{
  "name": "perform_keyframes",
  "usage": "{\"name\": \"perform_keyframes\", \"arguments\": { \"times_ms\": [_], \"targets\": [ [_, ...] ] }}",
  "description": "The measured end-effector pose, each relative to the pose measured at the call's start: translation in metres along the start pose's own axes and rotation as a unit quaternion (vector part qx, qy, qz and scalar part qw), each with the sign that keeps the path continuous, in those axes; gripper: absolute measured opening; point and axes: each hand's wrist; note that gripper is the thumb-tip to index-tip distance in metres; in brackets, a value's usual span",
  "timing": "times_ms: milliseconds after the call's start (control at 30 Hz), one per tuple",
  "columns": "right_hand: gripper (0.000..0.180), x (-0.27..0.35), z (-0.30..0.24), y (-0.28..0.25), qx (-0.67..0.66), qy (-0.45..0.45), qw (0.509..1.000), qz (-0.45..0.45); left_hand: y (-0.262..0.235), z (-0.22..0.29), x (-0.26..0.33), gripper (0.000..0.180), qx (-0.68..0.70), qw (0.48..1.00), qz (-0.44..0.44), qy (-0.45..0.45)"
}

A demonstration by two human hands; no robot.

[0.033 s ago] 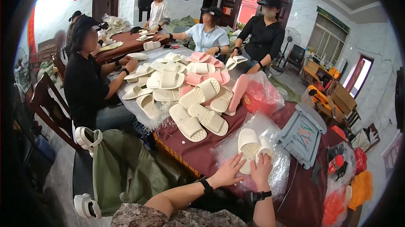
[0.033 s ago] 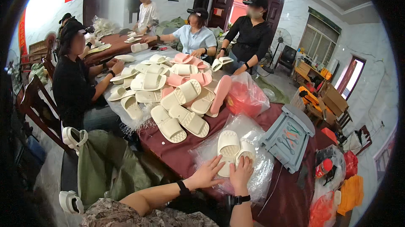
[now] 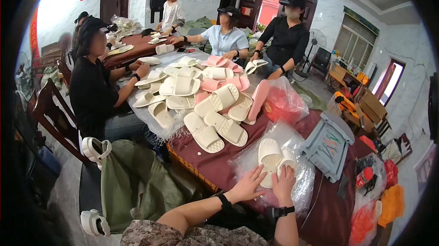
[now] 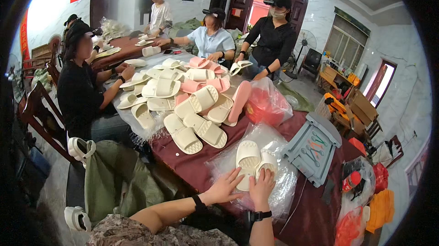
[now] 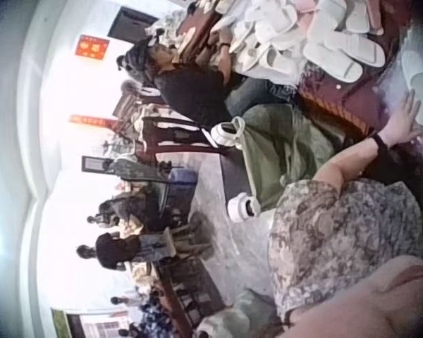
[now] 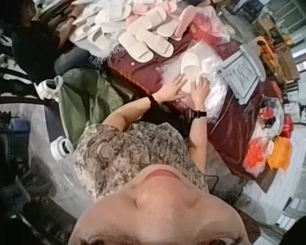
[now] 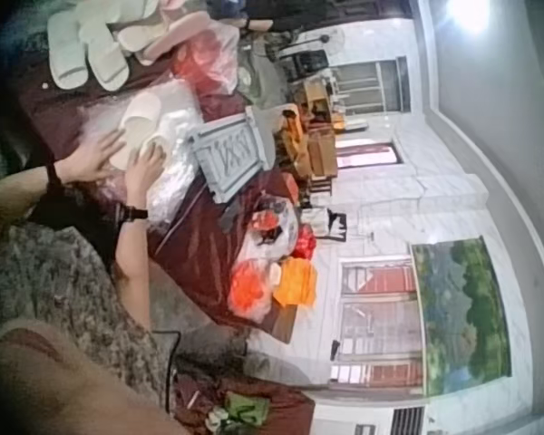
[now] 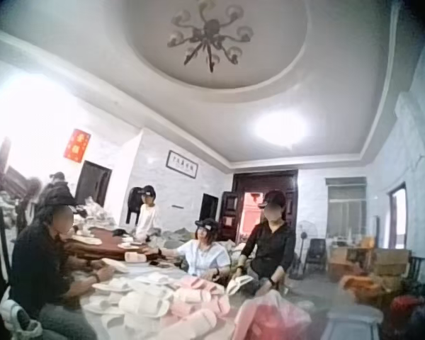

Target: Packing pairs of white plastic slippers into plastic bags at a workshop table.

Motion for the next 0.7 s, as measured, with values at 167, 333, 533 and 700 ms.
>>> {"name": "perform_keyframes", "arguments": {
  "times_ms": [167, 333, 533, 700],
  "targets": [
    [0.066, -0.001, -0.002, 0.000, 0.000, 0.011, 1.000, -0.012, -0.026, 0.008, -0.002, 0.089, 0.153, 0.985, 0.081, -0.024],
    [0.066, 0.000, -0.006, -0.002, 0.001, 0.014, 1.000, -0.023, -0.107, 0.029, -0.042, 0.104, 0.339, 0.879, 0.333, -0.049],
    [0.066, -0.002, -0.007, -0.003, 0.009, 0.020, 1.000, -0.016, -0.196, 0.049, -0.094, 0.100, 0.337, 0.839, 0.425, 0.045],
    [0.066, -0.001, 0.000, -0.001, 0.006, 0.015, 1.000, 0.004, -0.145, 0.052, -0.077, 0.078, 0.275, 0.925, 0.261, -0.022]
  ]
}}
Point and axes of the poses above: each hand's wrist, its own x-axis away from the middle knuckle, its own y-axis out of the palm, z = x × y, and after that the axes turned 6 degrees about x, right-handed
